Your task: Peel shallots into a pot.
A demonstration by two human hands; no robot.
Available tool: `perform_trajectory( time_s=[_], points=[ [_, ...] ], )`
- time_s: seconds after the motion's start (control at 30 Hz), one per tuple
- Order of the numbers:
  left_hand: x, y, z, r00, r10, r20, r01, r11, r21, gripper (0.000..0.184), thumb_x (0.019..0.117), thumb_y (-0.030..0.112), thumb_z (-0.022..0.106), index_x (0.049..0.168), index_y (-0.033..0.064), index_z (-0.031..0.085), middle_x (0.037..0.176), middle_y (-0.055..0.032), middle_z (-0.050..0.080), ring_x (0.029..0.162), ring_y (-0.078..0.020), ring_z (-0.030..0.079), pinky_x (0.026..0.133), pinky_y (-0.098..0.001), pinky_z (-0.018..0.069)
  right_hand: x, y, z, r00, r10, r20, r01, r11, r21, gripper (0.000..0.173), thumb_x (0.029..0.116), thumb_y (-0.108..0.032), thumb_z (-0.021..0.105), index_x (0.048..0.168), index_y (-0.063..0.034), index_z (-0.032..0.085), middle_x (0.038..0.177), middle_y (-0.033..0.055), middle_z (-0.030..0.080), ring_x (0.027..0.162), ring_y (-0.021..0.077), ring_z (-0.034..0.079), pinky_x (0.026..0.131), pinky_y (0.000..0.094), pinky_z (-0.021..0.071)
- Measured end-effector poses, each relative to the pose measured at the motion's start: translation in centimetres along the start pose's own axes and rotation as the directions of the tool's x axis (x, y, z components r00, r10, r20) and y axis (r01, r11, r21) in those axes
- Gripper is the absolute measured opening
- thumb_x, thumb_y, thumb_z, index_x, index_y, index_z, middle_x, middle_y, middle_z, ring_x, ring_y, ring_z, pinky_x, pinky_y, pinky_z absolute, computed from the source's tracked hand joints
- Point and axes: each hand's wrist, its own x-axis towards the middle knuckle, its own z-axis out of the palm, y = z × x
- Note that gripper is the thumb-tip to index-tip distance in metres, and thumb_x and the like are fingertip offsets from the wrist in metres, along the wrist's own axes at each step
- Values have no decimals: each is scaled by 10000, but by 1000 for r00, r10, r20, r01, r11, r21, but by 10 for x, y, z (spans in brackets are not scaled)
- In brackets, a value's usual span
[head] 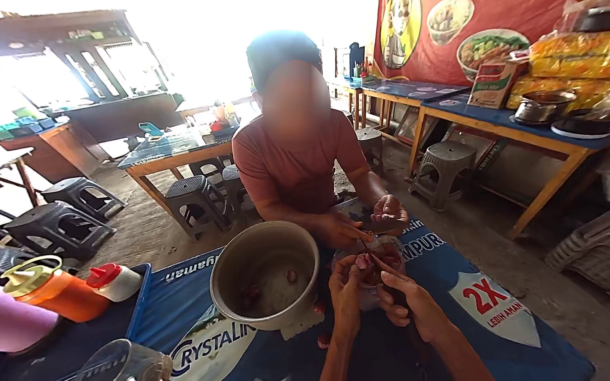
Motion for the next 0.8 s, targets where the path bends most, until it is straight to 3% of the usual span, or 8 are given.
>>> perform_trajectory(
  time_s=[0.17, 0.27, 0.5, 0.7, 0.8],
  points=[
    [1, 1, 2, 1000, -27, 5, 27, 999, -22, 249, 997, -30, 561, 1235, -98, 585, 1069, -155, 703, 959, -177, 697, 897, -317, 577, 1, 0, 0, 1000, -17, -16, 17, 1000, 3, 476, 1107, -230, 315, 1576, -197, 388, 641, -18, 466, 402, 41, 400, 347, 175, 350],
    [-1, 1, 3, 999, 28, -40, -28, 1000, -9, 226, 963, -47, 606, 1185, -90, 602, 1020, -136, 712, 931, -153, 700, 865, -291, 583, 0, 2, 2, 992, -111, -63, 103, 988, -117, 483, 1099, -196, 354, 1579, -169, 396, 649, -12, 485, 412, 63, 424, 354, 192, 374],
    [-2, 2, 7, 986, 156, -59, -153, 987, 52, 188, 930, -67, 629, 1117, -90, 615, 988, -105, 713, 900, -102, 697, 838, -234, 583, 1, 10, 4, 979, -203, 14, 195, 921, -337, 523, 1071, -164, 422, 1591, -156, 372, 808, 0, 596, 447, 54, 437, 375, 194, 392],
    [-3, 0, 6, 973, 226, -39, -220, 968, 122, 173, 915, -57, 647, 1083, -91, 625, 960, -101, 720, 861, -95, 704, 813, -232, 594, 5, 12, 3, 970, -238, -43, 204, 901, -383, 464, 1071, -129, 424, 1533, -110, 473, 656, -24, 527, 409, 56, 418, 360, 201, 376],
    [-4, 0, 6, 972, 232, -35, -225, 965, 132, 177, 918, -55, 645, 1089, -94, 625, 963, -102, 719, 862, -96, 704, 813, -233, 594, 4, 11, 3, 982, -165, -87, 135, 951, -278, 453, 1080, -142, 415, 1527, -106, 479, 616, -20, 491, 398, 60, 412, 354, 202, 374]
  ],
)
